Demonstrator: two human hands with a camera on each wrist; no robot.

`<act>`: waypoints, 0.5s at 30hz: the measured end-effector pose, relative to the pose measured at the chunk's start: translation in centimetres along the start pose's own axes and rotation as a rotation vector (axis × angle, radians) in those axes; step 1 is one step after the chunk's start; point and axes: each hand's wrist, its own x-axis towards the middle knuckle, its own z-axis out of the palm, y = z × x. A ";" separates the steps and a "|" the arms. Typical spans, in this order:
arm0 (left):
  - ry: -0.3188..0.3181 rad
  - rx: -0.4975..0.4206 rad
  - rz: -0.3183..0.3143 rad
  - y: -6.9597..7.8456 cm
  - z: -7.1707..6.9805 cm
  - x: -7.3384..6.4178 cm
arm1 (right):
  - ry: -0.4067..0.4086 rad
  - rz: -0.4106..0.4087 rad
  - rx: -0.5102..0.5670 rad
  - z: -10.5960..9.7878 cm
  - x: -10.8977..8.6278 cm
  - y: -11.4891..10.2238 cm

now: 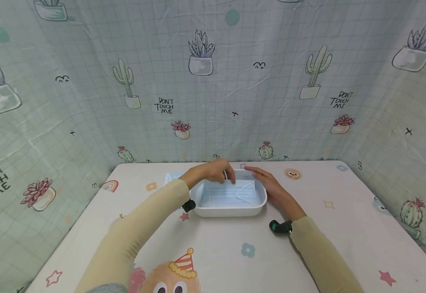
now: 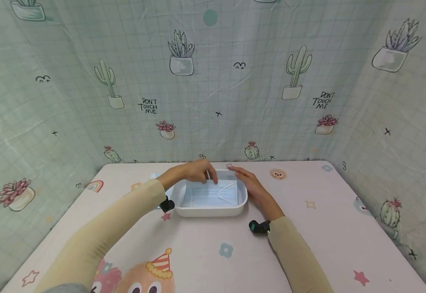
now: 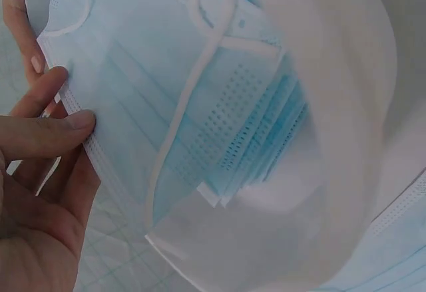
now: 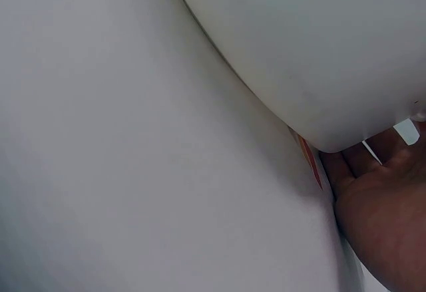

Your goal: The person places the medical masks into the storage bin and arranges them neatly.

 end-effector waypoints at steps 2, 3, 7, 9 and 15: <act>0.001 0.001 -0.013 -0.3 0.1 -0.1 | -0.003 -0.004 0.003 0.0 0.0 0.0; 0.002 0.001 -0.017 -0.4 0.1 -0.1 | -0.004 -0.005 0.005 0.0 0.0 0.0; 0.001 -0.002 -0.011 -0.8 0.2 -0.2 | -0.010 -0.010 0.007 0.0 0.1 0.1; 0.005 -0.002 -0.008 -1.0 0.3 -0.3 | -0.011 -0.009 0.002 -0.1 0.1 0.1; 0.008 0.000 -0.002 -1.3 0.6 -0.3 | -0.012 -0.010 -0.009 -0.1 0.0 0.1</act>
